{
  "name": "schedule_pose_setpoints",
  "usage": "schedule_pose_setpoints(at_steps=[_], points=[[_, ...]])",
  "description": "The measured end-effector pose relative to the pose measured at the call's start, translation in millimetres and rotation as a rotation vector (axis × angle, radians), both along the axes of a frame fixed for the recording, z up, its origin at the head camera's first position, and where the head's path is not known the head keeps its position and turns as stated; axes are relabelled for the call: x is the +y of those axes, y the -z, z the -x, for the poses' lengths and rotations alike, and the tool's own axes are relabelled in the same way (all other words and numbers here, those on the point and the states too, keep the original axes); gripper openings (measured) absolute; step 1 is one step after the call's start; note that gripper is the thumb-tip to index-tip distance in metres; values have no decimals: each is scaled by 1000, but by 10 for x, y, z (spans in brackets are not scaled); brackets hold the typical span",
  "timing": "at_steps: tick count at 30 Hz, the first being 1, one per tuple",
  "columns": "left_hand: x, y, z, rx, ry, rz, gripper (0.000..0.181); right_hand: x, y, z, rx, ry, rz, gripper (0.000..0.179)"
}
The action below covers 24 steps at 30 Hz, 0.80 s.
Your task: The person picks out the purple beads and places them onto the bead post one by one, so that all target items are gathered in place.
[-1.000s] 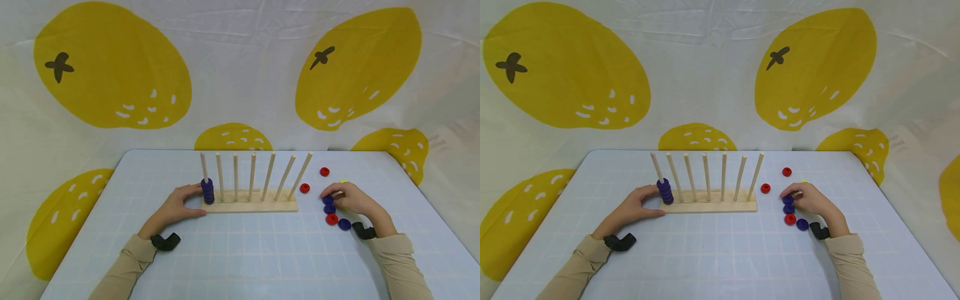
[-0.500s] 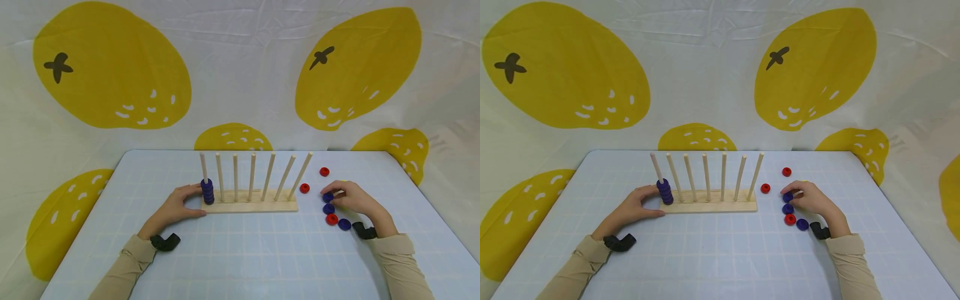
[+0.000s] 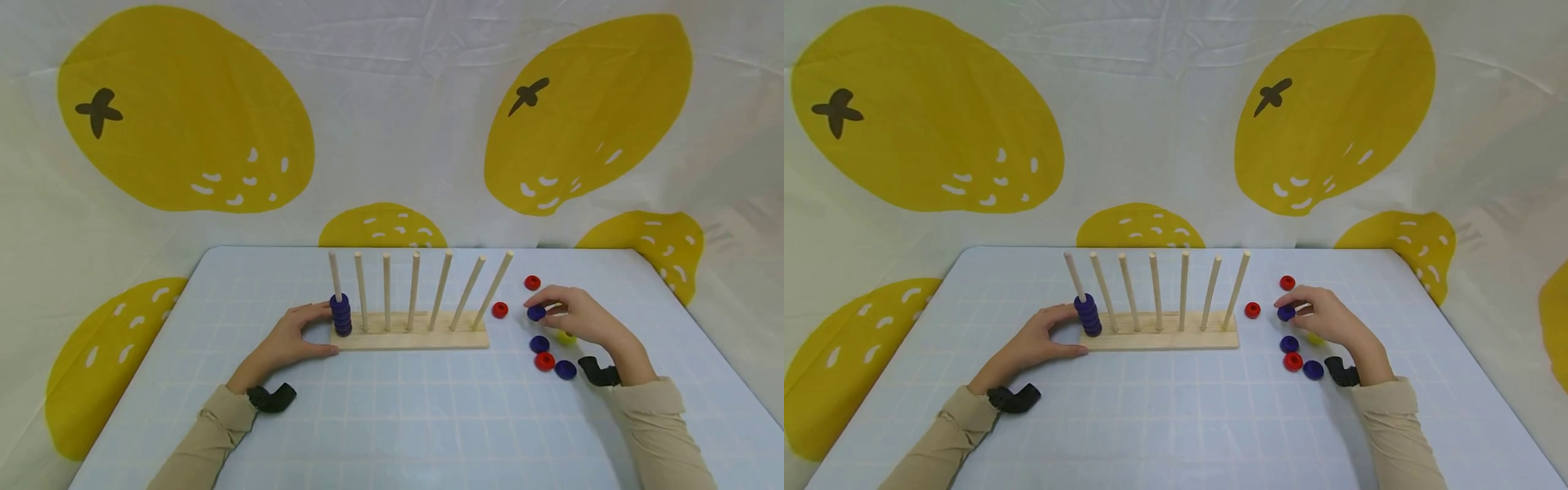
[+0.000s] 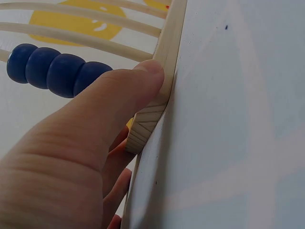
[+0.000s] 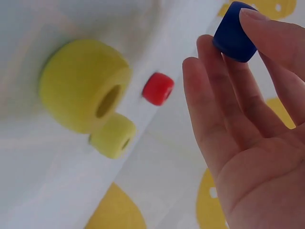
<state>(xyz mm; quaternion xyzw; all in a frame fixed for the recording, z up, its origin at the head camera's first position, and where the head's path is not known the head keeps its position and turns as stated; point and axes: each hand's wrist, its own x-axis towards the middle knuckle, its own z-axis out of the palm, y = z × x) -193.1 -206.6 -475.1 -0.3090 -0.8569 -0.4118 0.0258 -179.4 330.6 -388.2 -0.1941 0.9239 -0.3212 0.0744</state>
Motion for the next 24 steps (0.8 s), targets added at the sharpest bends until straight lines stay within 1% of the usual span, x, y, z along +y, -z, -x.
schedule_pose_setpoints(at_steps=[5, 10, 16, 19, 24], points=[[-1, -2, -3, 13, 2, -3, 62, -45, -109, 27, 39, -52, 14, 28], [3, -9, -2, 21, 17, -18, 63, -99, -228, 58, 86, -87, 16, 28], [2, 6, 4, 38, 17, -12, 62, -167, -384, 99, 105, -85, -16, 30], [3, 1, 2, 32, 16, -10, 62, -207, -473, 118, 104, -78, -41, 31], [4, -17, -3, 18, 15, -14, 63, -273, -641, 137, 142, -107, -69, 32]])
